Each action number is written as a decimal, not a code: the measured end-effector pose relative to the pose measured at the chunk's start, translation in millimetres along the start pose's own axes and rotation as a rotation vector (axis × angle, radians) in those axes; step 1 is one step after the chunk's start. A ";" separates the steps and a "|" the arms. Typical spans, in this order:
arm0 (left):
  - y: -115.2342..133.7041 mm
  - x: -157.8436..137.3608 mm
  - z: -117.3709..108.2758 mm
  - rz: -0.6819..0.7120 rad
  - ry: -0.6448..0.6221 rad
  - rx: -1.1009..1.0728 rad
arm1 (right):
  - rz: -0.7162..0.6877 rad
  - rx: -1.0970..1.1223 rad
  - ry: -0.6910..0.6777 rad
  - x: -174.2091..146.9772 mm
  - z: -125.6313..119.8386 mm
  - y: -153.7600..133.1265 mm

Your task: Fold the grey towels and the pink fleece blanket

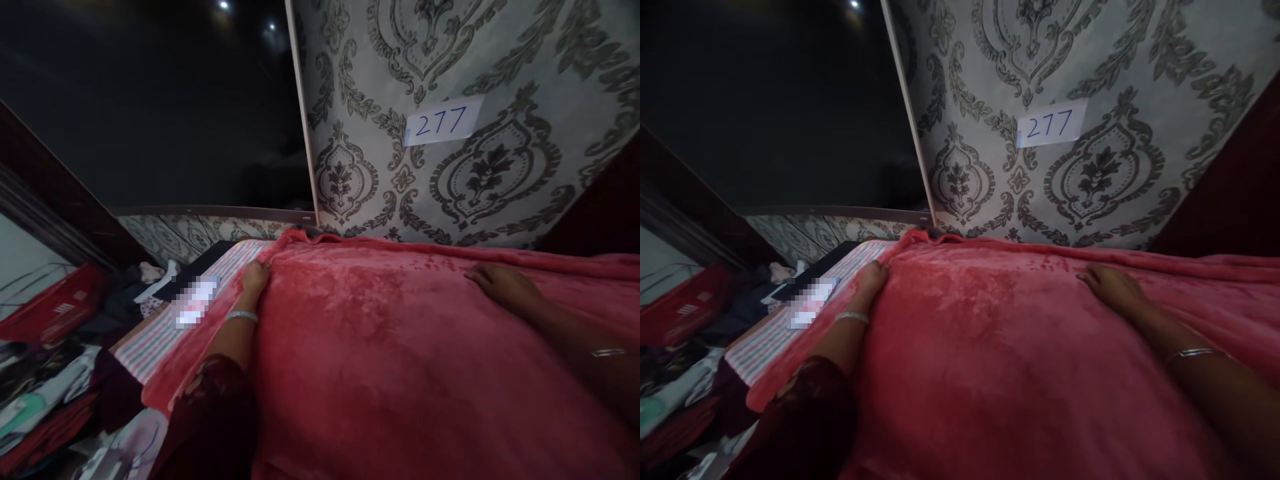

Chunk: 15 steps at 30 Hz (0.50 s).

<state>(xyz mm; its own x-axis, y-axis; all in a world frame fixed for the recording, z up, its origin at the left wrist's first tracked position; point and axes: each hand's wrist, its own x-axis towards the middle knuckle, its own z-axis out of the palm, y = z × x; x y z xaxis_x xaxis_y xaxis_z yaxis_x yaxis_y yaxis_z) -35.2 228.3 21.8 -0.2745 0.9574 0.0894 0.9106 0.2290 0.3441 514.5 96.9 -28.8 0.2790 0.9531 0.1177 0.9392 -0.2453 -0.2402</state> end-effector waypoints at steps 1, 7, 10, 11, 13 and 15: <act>-2.7 -0.1 -0.6 -0.012 0.019 0.009 | -0.011 0.013 0.006 3.0 -3.6 -2.7; -18.0 19.2 -15.6 0.001 0.177 0.105 | -0.064 0.065 0.023 35.9 -8.8 -33.2; -22.1 25.3 -7.1 0.007 0.094 0.128 | -0.028 0.069 -0.043 42.5 5.5 -40.5; -23.1 25.4 -1.7 0.006 0.063 0.131 | -0.022 0.069 -0.062 42.6 10.3 -40.5; -24.4 24.3 9.1 0.000 0.030 0.126 | -0.029 0.072 -0.074 41.6 17.1 -38.1; -24.5 23.9 15.2 -0.001 0.014 0.111 | -0.042 0.078 -0.073 41.0 19.5 -35.2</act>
<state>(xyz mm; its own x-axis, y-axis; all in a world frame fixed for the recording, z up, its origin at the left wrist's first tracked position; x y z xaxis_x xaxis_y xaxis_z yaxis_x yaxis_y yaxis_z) -59.3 248.3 1.3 -0.2791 0.9548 0.1026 0.9387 0.2488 0.2387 489.0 148.1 -34.3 0.2221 0.9732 0.0591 0.9304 -0.1935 -0.3113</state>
